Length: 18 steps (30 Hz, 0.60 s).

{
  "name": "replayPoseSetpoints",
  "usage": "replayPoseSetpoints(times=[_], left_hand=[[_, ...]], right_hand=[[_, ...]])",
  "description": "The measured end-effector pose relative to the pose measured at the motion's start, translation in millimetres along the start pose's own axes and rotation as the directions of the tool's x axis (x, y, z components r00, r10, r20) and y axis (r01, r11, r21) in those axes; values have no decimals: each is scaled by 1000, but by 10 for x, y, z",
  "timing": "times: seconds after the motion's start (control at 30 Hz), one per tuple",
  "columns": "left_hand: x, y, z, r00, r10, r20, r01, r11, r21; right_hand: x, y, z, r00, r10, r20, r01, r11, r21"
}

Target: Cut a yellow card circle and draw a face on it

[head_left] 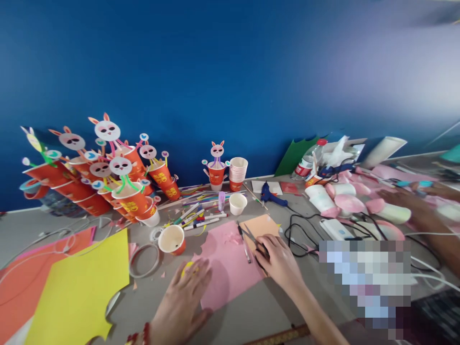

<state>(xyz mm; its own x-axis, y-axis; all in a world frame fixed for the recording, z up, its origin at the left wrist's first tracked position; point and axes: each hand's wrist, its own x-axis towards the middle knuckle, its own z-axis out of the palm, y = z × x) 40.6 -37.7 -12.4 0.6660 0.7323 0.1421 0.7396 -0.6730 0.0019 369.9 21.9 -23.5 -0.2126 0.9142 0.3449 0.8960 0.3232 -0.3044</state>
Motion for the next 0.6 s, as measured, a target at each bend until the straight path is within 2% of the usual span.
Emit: replayPoseSetpoints(times=[0.07, 0.1, 0.3, 0.5, 0.6], left_hand=[[62, 46, -18, 990, 111, 84, -108, 994, -33], [77, 41, -16, 985, 130, 116, -126, 991, -41], [11, -141, 63, 984, 23, 179, -18, 999, -28], [-44, -141, 135, 995, -31, 92, 32, 999, -11], [-74, -160, 156, 999, -53, 1, 53, 999, 1]], right_hand=[[53, -12, -15, 1000, 0, 27, 1, 999, -33], [78, -8, -27, 999, 1, 39, 0, 999, -46], [150, 60, -57, 998, 14, 61, -8, 995, -103], [192, 102, -4, 997, 23, 71, -13, 992, -127], [238, 101, -98, 999, 6, 54, -3, 999, -39]])
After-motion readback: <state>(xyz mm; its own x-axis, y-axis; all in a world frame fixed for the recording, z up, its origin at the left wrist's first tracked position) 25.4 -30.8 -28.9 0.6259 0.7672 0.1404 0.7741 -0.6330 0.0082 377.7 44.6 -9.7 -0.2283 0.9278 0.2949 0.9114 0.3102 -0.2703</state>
